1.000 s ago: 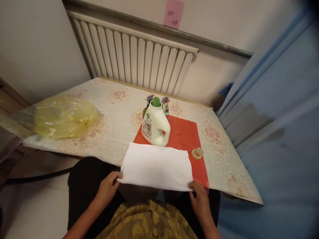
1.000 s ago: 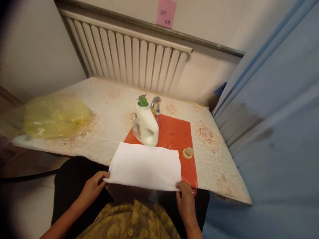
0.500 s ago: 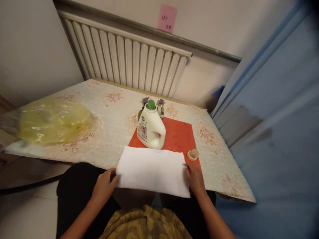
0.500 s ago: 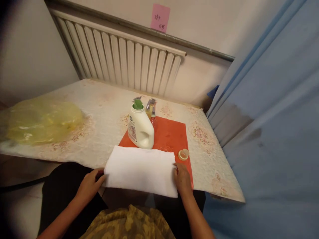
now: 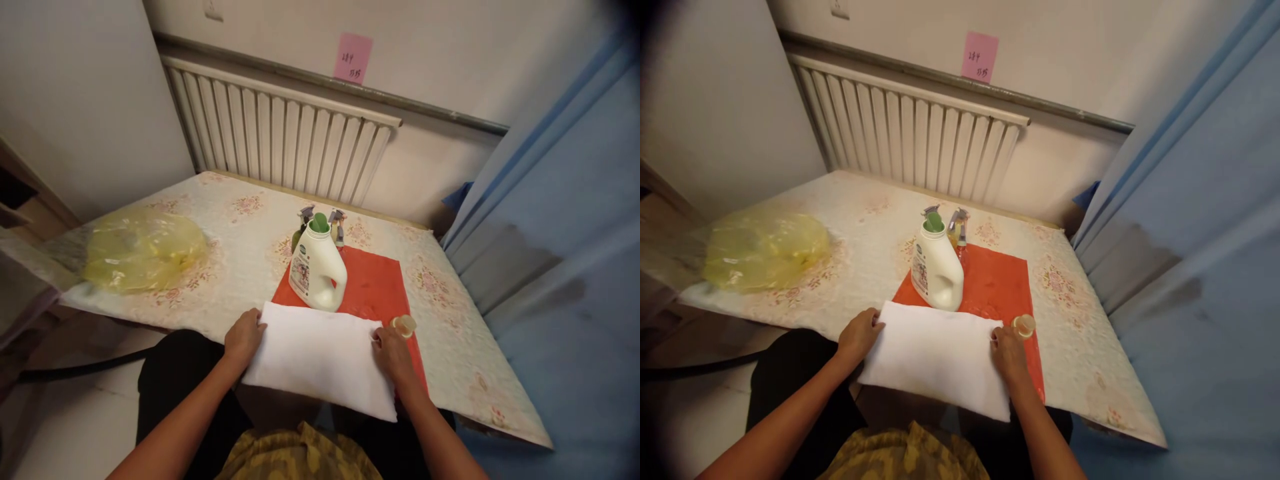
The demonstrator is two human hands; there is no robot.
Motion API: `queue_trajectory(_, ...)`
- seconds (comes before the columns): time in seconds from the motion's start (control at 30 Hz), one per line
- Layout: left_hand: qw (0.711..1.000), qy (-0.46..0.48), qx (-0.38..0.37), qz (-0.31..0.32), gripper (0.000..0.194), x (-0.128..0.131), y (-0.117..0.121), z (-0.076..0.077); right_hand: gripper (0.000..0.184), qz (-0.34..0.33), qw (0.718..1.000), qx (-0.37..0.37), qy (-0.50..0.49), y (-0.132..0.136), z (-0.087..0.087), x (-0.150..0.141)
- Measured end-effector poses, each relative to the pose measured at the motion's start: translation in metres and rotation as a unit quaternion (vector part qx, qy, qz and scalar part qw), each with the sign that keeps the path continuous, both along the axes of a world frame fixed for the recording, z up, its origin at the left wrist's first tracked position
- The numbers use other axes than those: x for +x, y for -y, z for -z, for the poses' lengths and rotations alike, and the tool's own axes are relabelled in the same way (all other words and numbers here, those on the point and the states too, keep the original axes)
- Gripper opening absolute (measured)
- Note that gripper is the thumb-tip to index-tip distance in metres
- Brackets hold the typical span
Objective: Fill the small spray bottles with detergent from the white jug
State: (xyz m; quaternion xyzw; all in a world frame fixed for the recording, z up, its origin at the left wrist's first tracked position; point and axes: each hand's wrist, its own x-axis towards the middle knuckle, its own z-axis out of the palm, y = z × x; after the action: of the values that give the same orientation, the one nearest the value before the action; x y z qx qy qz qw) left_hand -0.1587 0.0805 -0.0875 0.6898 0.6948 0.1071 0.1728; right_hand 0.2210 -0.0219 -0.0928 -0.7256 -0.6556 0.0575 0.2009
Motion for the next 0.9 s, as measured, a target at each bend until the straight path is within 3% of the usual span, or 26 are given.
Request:
queue_trajectory(0.13, 1.0, 0.006, 0.023, 0.009, 0.004, 0.002, 0.002, 0.001, 0.014, -0.019, 0.998, -0.004, -0.054, 0.01, -0.009, 0.0)
queue_trajectory(0.4, 0.982, 0.099, 0.156, 0.03, 0.012, -0.003, 0.013, 0.011, 0.013, -0.063, 0.98, -0.034, -0.184, 0.03, -0.029, 0.003)
queue_trajectory(0.67, 0.99, 0.104, 0.095, 0.001, 0.01, -0.009, 0.004, 0.019, 0.015, -0.059, 0.967, -0.056, -0.243, 0.035, -0.036, 0.005)
queue_trajectory(0.8, 0.992, 0.079, 0.082, 0.053, 0.044, -0.008, -0.003, 0.017, 0.015, -0.06, 0.964, -0.063, -0.249, 0.036, -0.042, 0.001)
queue_trajectory(0.9, 0.991, 0.013, 0.061, 0.12, 0.055, -0.006, -0.008, 0.011, 0.015, -0.056, 0.964, -0.066, -0.251, 0.038, -0.046, -0.002)
